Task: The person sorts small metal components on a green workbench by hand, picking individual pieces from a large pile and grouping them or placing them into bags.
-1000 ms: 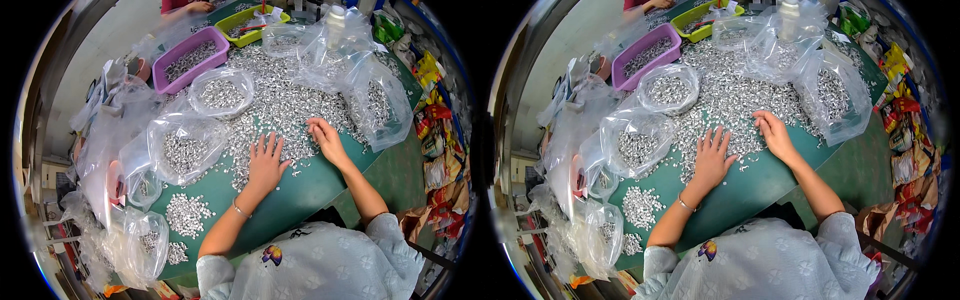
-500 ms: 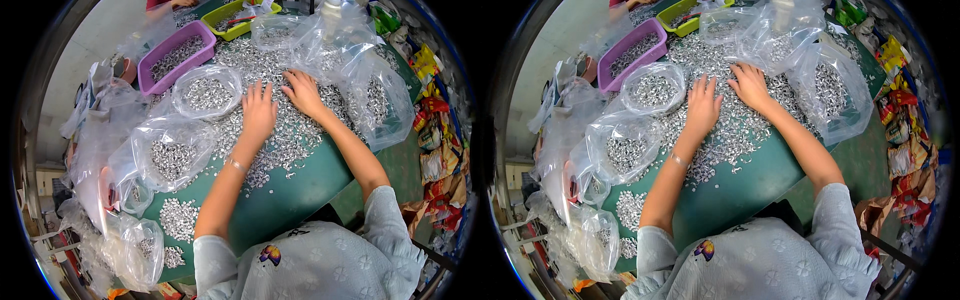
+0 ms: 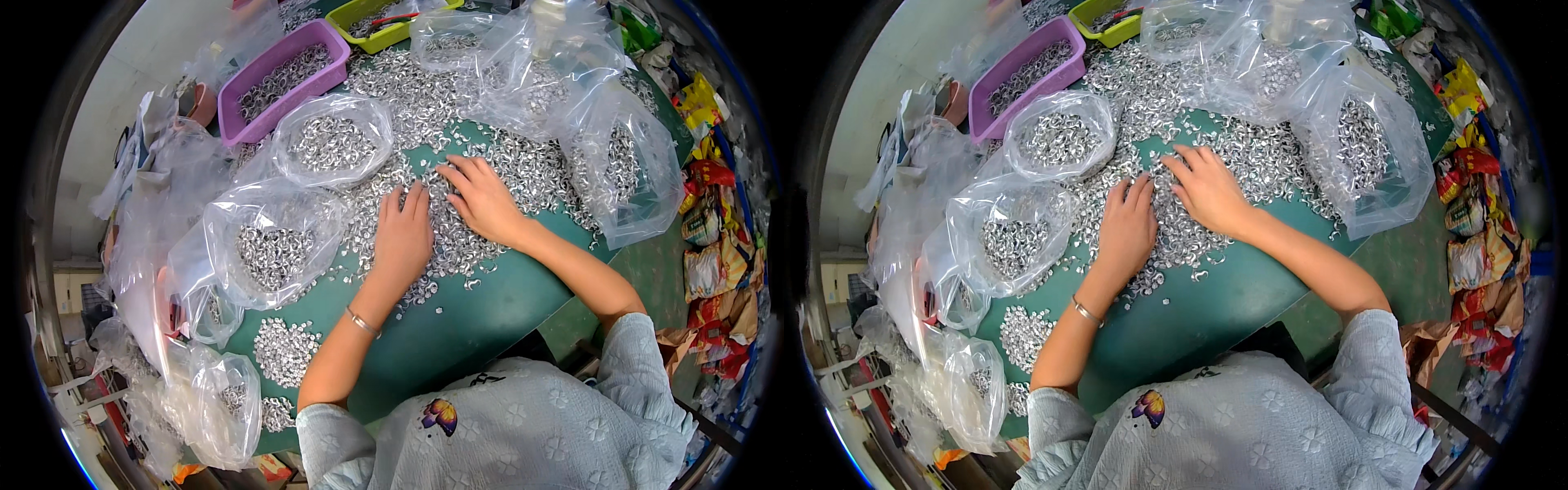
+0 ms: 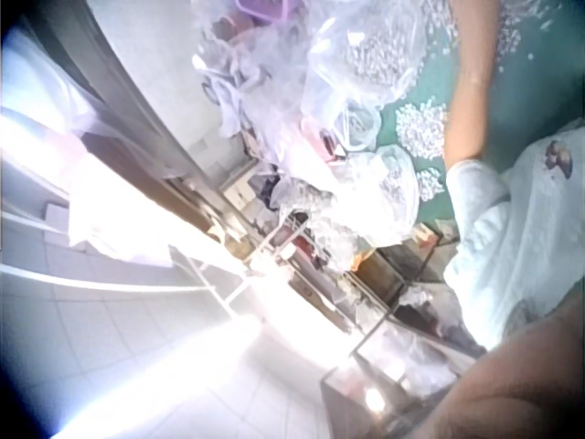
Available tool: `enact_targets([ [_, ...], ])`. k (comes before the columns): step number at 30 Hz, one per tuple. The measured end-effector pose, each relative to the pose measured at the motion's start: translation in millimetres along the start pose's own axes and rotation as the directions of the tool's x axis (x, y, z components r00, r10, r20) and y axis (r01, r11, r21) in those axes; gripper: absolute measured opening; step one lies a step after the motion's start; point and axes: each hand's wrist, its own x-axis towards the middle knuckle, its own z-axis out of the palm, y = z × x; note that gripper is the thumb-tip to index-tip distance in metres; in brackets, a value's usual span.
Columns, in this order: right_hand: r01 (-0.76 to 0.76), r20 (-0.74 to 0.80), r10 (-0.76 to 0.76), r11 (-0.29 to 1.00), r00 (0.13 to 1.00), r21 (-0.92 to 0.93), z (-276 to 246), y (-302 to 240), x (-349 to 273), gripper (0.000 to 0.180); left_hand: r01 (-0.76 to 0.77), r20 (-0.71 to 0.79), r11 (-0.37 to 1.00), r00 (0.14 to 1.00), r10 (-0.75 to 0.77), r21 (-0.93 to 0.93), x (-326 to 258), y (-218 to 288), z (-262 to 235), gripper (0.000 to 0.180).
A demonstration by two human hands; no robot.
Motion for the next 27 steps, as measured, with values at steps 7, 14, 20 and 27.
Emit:
enact_targets([
  [7,-0.048,-0.054,0.055,0.991,0.997,0.122,-7,10,6,0.038,0.045,0.003,0.999,0.999,-0.045,-0.016,-35,3,-14,0.042],
  [14,-0.113,-0.022,0.121,0.968,0.992,0.223,-31,5,11,0.029,0.068,-0.007,0.997,0.998,-0.068,-0.026,-42,3,-16,0.043],
  [20,-0.241,0.043,0.239,0.927,0.97,0.288,-37,10,15,0.023,0.066,-0.034,0.997,0.997,-0.067,-0.024,-42,1,-11,0.042],
  [27,-0.433,0.207,0.455,0.477,0.866,0.765,-49,23,12,0.02,0.065,-0.035,0.996,0.997,-0.067,-0.066,-42,1,-8,0.046],
])
